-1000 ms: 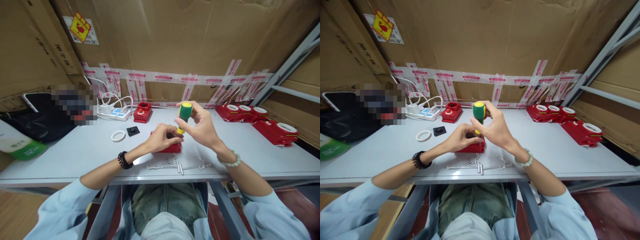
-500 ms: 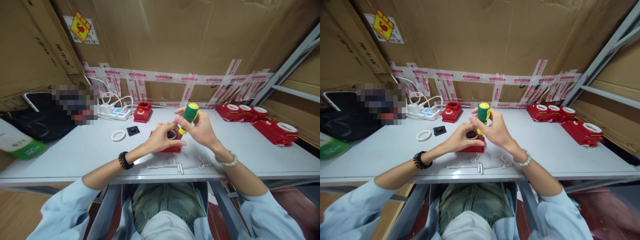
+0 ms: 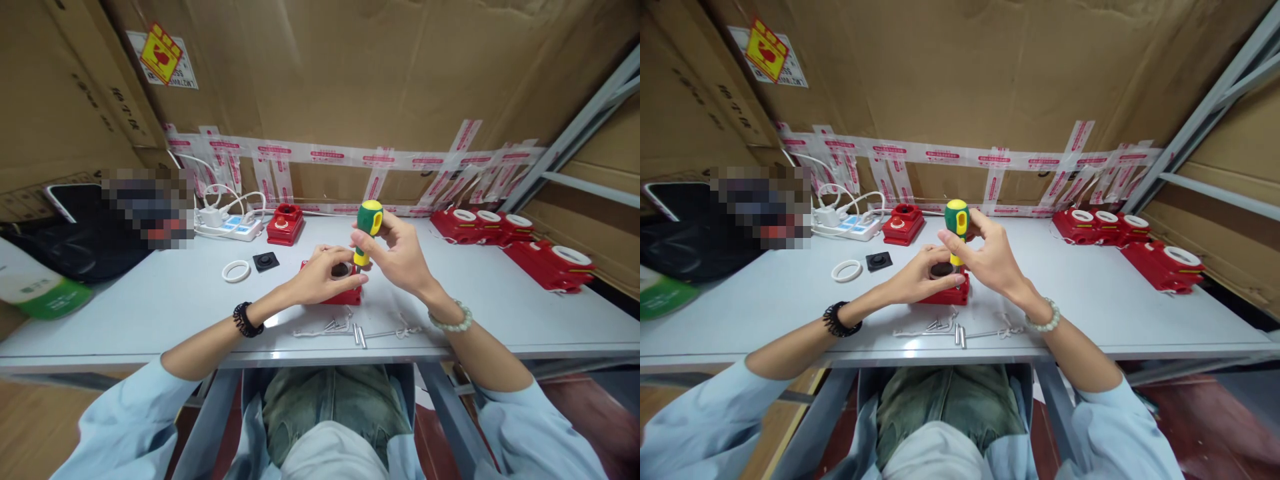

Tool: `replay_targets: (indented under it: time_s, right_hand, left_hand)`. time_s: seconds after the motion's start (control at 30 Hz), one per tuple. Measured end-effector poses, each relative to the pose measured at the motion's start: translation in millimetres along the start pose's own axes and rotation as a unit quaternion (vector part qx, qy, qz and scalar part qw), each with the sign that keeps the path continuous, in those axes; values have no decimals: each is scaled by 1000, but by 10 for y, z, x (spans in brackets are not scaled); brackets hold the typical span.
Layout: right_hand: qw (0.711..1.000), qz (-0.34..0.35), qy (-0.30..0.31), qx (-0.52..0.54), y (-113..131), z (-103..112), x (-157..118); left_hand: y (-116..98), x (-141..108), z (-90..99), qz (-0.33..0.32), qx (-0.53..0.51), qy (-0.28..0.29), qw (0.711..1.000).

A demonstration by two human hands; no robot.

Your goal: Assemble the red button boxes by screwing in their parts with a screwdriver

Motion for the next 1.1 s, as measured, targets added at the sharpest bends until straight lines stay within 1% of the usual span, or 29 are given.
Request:
replay_targets:
  time_s: [0.07, 0.2, 0.27, 0.33, 0.43, 0.5, 0.63, 0.73, 0.83, 0.93, 1.0, 1.07, 1.1]
  right_hand:
    - [1000, -2, 3, 2, -1, -10, -4]
    - [999, 20, 21, -16, 58, -46, -14]
    - [999, 21, 24, -27, 69, -46, -14]
    - [999, 17, 15, -29, 60, -21, -8]
    - [1000, 5, 5, -24, 35, 18, 1]
    - [1000, -1, 7, -15, 27, 26, 4]
    - [1000, -6, 10, 4, 31, 27, 3]
    - [1000, -7, 1, 29, 38, 45, 4]
    - [997, -7, -31, 66, 52, 111, 2]
    - [993, 2, -85, 77, 77, 234, -6]
    - [988, 23, -133, 70, 106, 348, -13]
    - [982, 41, -178, 51, 122, 463, -16]
    - [979, 41, -194, 39, 115, 506, -11]
  left_hand:
    - [-12, 0, -22, -1, 12, 16, 1000]
    - [74, 1, 1, 38, 9, -17, 999]
    - [76, -8, 5, 37, 26, -15, 999]
    - [32, -19, -17, 18, 54, 20, 998]
    - [-48, -45, -81, -11, 91, 102, 991]
    - [-71, -54, -98, -14, 109, 133, 985]
    - [-60, -42, -102, -7, 115, 141, 983]
    - [-45, -17, -100, -11, 98, 126, 987]
    - [-79, 20, -50, -36, 45, 89, 994]
    - [-175, 27, 66, -62, -18, 46, 997]
    - [-262, -6, 151, -68, -12, 31, 997]
    - [-342, -70, 191, -56, 34, 44, 997]
    - [-366, -112, 180, -42, 59, 68, 995]
Point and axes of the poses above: each hand's wrist, its own x-axis towards the middle knuckle, its own z-axis out of the back of the hand, y = z × x, the point moved 8 cm from there along x, towards the middle knuckle, and after that the axes turned 8 degrees about -x, right-handed, at the moved point
